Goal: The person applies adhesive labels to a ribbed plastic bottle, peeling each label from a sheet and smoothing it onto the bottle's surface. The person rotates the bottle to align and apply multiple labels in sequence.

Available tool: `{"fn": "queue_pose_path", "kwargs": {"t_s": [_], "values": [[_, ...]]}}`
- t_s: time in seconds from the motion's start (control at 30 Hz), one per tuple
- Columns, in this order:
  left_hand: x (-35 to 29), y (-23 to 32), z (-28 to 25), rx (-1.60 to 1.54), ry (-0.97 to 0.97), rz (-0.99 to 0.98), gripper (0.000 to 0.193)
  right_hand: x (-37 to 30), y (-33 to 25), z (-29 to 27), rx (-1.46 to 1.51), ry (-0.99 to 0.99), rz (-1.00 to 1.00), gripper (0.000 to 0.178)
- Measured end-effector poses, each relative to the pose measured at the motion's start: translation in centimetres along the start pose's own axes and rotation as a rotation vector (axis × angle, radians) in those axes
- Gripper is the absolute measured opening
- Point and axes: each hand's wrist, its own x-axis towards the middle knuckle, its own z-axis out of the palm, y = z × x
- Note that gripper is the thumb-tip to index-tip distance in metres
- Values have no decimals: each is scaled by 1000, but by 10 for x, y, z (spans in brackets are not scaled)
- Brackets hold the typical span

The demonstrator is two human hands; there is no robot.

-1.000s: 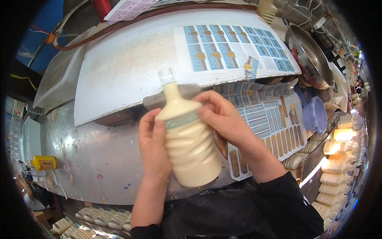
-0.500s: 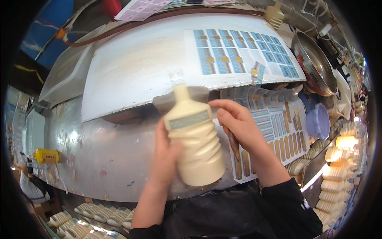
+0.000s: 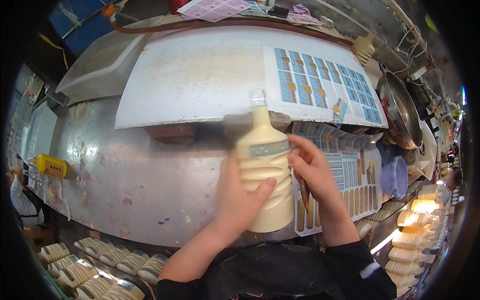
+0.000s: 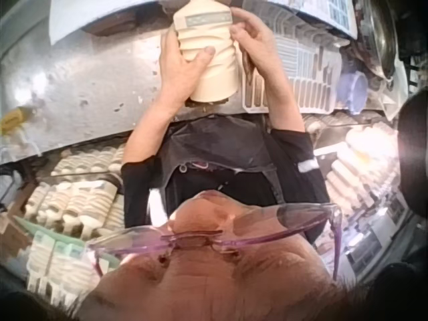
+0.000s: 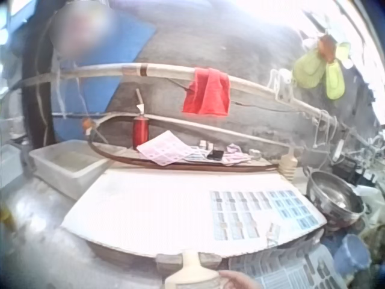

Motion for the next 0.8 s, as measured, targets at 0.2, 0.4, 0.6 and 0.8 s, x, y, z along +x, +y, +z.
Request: {"fn": "queue_pose_path", "kwargs": {"t_s": [0.2, 0.4, 0.6, 0.8], "values": [[2, -9, -4, -204, 22, -41, 72, 3, -52, 27, -533, 68, -345, 46], [20, -5, -11, -489, 50, -158, 46, 11, -63, 50, -762, 193, -439, 37], [26, -7, -5, -427, 71, -126, 37, 14, -63, 61, -869, 277, -399, 38], [28, -12, -3, -399, 80, -80, 34, 14, -67, 66, -962, 299, -360, 39]]}}
